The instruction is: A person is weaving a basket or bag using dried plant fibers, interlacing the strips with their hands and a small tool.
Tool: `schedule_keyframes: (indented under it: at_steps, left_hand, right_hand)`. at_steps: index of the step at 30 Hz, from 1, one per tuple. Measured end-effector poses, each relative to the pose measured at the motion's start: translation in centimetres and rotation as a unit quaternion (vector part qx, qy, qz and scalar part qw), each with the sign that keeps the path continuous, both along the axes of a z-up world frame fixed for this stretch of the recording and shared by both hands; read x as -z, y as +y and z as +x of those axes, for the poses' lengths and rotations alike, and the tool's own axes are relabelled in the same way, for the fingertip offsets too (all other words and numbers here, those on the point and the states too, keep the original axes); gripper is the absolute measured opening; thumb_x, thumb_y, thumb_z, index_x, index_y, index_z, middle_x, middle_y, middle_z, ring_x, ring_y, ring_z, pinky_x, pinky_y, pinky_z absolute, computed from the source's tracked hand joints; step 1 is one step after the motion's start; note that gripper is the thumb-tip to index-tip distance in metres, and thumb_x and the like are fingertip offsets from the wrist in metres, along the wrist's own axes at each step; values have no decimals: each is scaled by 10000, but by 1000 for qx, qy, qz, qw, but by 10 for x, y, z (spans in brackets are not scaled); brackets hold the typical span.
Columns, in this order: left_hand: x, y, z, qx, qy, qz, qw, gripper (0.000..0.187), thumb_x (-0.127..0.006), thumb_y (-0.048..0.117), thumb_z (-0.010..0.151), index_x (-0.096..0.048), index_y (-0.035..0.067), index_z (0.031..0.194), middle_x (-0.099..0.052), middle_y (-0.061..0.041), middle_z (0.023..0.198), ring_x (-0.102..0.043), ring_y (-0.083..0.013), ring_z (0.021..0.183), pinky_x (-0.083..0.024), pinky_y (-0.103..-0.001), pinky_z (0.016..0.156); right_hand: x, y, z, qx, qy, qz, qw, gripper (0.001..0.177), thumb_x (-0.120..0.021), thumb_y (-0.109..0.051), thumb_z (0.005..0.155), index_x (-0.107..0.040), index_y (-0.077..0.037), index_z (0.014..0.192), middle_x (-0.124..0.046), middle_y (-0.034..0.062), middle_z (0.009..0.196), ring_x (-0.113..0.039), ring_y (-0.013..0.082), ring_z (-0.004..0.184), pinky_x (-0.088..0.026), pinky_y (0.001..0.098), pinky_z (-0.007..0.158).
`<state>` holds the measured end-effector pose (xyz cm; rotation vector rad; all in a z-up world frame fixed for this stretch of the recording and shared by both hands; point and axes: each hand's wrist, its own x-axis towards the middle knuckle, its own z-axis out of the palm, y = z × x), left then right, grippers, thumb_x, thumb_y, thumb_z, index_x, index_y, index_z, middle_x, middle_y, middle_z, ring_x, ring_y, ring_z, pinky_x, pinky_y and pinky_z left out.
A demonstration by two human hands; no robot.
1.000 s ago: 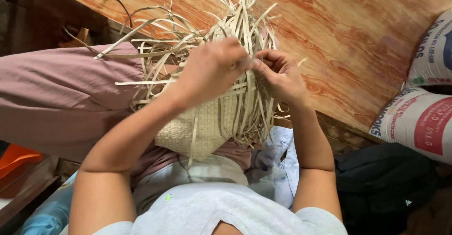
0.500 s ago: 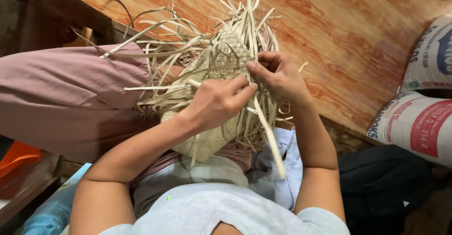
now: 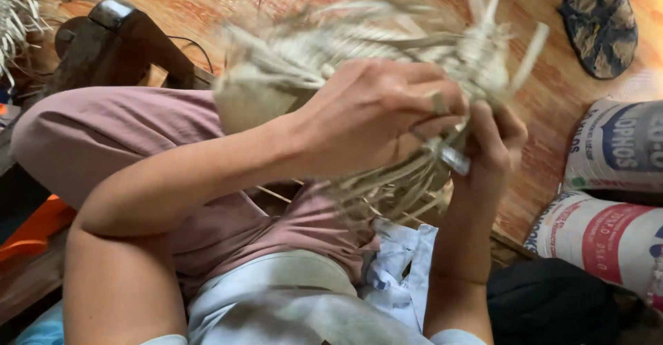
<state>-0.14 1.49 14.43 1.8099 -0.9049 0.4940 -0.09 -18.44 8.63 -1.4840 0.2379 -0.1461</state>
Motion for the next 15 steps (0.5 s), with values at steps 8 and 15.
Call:
schedule_keyframes:
  at_steps: [8, 15]
  left_hand:
    - [14, -16, -2, 10, -19, 119, 993, 66, -547, -36, 676, -534, -8, 734, -526, -64, 655, -413, -117, 378, -364, -227, 278]
    - [8, -25, -11, 2, -54, 84, 995, 79, -548, 55, 752, -533, 27, 825, -549, -40, 733, -472, -101, 487, -391, -208, 353]
  right_hand:
    - [49, 21, -77, 27, -29, 122, 992, 189, -527, -3, 765, -506, -19, 952, -560, 53, 881, -528, 87, 731, -414, 153, 651]
    - [104, 40, -67, 93, -106, 147, 979, 547, -505, 38, 797, -235, -95, 1253, -481, 93, 1052, -489, 139, 934, -397, 219, 829]
